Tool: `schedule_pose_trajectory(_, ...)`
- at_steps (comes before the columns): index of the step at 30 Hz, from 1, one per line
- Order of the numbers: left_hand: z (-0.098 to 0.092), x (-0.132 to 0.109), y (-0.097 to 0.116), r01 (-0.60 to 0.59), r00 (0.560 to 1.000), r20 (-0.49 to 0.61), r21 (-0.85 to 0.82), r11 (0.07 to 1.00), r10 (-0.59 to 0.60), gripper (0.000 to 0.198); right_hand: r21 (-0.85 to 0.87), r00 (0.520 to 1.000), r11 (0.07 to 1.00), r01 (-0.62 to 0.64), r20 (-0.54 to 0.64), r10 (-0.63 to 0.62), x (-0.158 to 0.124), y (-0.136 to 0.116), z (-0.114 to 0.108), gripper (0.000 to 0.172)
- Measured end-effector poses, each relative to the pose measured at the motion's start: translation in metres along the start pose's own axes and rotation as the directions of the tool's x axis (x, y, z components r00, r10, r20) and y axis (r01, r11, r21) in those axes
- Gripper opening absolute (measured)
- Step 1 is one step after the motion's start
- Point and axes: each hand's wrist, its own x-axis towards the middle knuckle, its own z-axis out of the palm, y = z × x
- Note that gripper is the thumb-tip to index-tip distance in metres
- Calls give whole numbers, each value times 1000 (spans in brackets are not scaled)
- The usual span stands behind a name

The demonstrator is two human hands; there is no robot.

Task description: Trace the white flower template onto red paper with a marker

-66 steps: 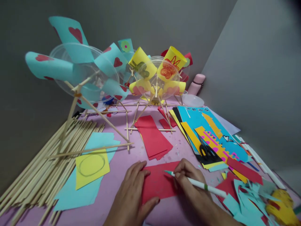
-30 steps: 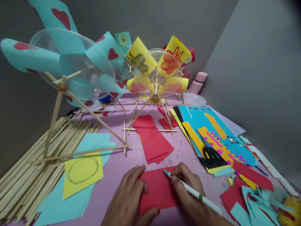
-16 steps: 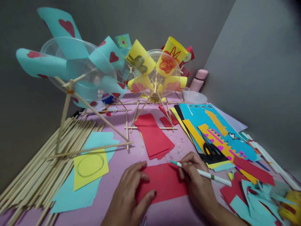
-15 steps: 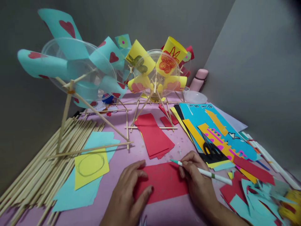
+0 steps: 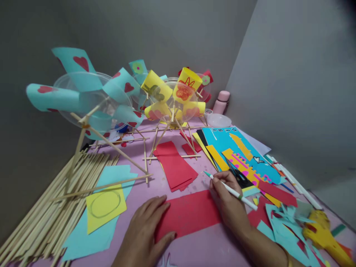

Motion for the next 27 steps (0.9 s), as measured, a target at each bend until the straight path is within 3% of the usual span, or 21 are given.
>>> schedule_pose_trajectory(4,7,-3,-10,-32,999,21,57,998,30,49,-14,999,999,36,-21,-36,-2,-8,4,20)
schedule_pose_trajectory(8,9,-2,-12,-24,1000,0,-2,1000,24,47,-91,989,995,33,146,-20,-13,-13,-2,23)
schedule_pose_trajectory(12,8,-1,-7,63,998,26,-157,986,-60,39,-183,984,983,30,175,3,-31,-10,-16,29)
schedule_pose_trajectory(17,-2,4,1,179,984,57,-233,956,-171,33,-307,973,947,96,229,-24,-56,-4,-26,33)
schedule_pose_trajectory(20,-13,9,5,261,965,92,-264,928,-245,33,-415,915,842,345,347,-204,-65,-1,-24,26)
schedule_pose_trajectory(23,-28,12,11,315,942,216,-300,900,-257,29,-439,782,653,618,426,-455,-67,4,-19,16)
schedule_pose_trajectory(25,-38,9,17,339,911,344,-314,887,-227,21,-444,743,596,669,433,-511,-66,9,-17,11)
schedule_pose_trajectory(27,-46,3,24,362,866,457,-297,884,-202,7,-460,740,580,673,432,-516,-64,14,-18,10)
